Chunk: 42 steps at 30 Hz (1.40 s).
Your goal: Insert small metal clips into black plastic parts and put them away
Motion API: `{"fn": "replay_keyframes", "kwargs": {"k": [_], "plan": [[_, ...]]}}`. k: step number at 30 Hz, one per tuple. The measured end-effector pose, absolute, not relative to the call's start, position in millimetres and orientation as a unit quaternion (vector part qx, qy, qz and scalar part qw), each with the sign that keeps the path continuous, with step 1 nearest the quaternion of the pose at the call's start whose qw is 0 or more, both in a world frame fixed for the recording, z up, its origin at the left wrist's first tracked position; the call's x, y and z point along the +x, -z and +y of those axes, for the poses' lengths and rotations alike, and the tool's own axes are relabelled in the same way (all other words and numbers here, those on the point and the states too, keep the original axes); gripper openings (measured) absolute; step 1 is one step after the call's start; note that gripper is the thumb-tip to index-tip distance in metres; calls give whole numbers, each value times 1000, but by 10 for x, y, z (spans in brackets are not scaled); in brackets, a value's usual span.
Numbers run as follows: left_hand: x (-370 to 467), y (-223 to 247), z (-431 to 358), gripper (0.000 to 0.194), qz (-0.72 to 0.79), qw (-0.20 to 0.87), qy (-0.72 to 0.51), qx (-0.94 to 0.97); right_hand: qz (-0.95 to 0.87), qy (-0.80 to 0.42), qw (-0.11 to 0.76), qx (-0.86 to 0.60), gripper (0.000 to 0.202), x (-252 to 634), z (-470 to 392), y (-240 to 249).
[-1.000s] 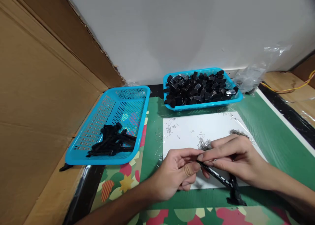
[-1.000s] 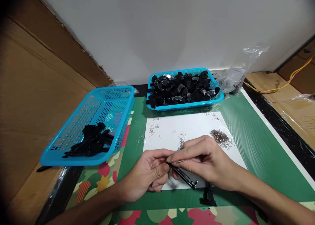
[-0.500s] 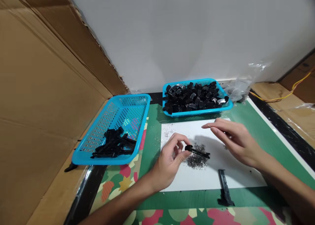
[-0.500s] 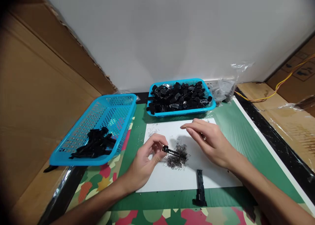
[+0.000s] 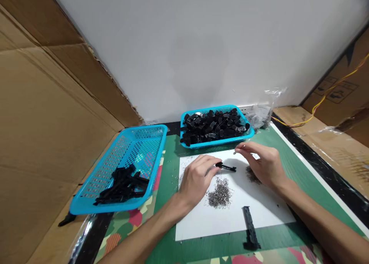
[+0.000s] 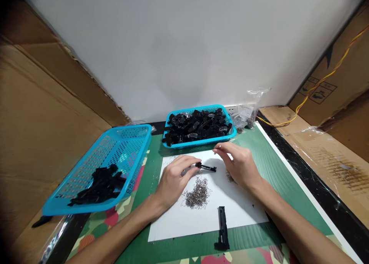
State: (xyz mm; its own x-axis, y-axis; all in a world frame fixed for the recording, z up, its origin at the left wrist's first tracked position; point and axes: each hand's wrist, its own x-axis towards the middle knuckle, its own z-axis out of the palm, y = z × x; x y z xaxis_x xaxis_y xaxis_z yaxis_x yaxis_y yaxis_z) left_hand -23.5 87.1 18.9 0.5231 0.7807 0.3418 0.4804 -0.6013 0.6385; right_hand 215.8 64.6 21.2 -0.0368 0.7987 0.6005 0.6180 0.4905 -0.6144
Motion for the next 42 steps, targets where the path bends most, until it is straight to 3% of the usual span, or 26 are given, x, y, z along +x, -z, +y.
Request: {"fn": "replay_keyframes", "kwargs": {"k": [4,7,14,25,42], "plan": [[-197,-93,892,19,362,210,-307,855,-612,-287,529,-513,17,1997,598,-234],[-161,-46,904,16,361,218,-296,857,-595,-329,521,-516,17,1929,569,-218],[-125,33,914,4,313,182,-303,882,-624,-284,484,-544,15,1886,522,-153],[-113,49,905,15,282,157,-277,905,-680,-154,449,-559,10,1852,497,-190],[-116,12,910,11,293,192,-254,902,-693,-131,443,-553,15,1803,437,-225]]}}
